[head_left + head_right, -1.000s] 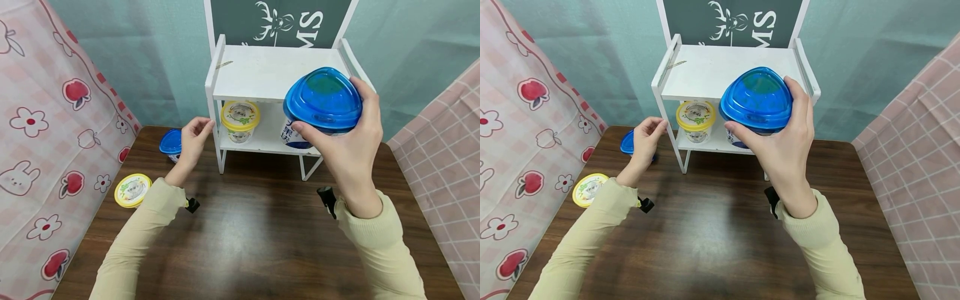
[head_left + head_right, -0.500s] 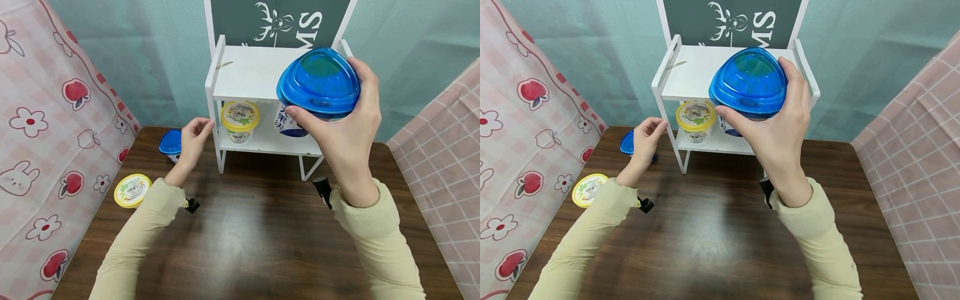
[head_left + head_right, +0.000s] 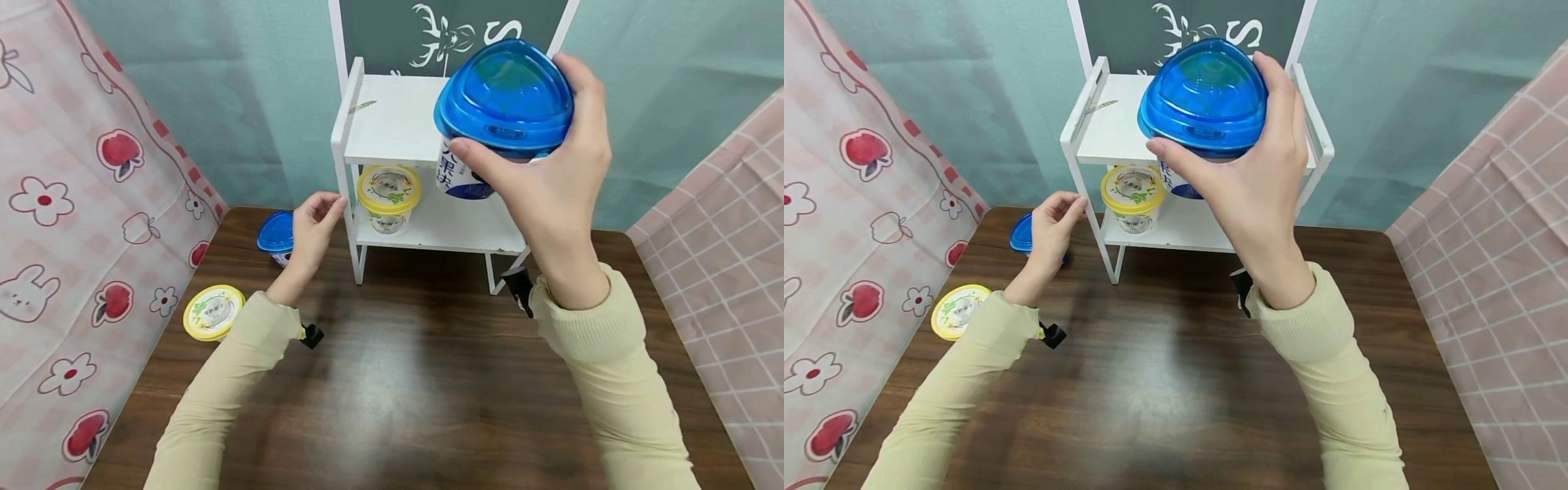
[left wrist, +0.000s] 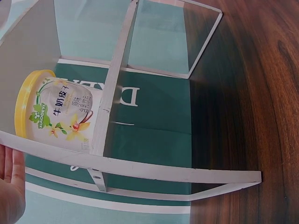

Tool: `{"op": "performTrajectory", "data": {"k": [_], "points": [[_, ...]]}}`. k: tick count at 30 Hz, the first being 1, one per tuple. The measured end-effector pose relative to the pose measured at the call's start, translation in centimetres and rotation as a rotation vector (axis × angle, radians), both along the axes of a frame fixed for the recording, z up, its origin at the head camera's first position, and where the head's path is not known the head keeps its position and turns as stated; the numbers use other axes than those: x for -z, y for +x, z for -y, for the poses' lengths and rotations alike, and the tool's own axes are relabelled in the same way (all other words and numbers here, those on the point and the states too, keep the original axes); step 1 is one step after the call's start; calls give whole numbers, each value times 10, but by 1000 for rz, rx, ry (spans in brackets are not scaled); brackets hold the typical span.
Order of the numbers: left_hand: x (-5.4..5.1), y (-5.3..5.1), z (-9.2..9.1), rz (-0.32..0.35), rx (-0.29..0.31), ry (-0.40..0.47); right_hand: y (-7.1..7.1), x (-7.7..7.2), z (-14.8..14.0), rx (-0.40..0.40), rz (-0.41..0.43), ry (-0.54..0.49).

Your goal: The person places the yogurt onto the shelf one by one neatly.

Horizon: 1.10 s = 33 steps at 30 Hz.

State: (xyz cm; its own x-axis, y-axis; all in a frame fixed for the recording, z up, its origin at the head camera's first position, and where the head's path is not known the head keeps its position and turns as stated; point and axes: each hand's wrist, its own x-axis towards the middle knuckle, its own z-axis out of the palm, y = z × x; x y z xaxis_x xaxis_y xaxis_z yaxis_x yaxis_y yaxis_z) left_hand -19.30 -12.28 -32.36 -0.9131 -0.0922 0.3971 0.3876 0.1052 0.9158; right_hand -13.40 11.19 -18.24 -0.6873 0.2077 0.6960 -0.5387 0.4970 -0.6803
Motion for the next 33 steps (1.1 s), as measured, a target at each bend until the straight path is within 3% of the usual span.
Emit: {"op": "performTrajectory", "data": {"k": [21,33], "points": [[0,2,1,10,-5,-1,-33,-12,11,11,41,88],[-2,2,1,11,-3,-12,-52,-22,23,-56,52,78]]}}
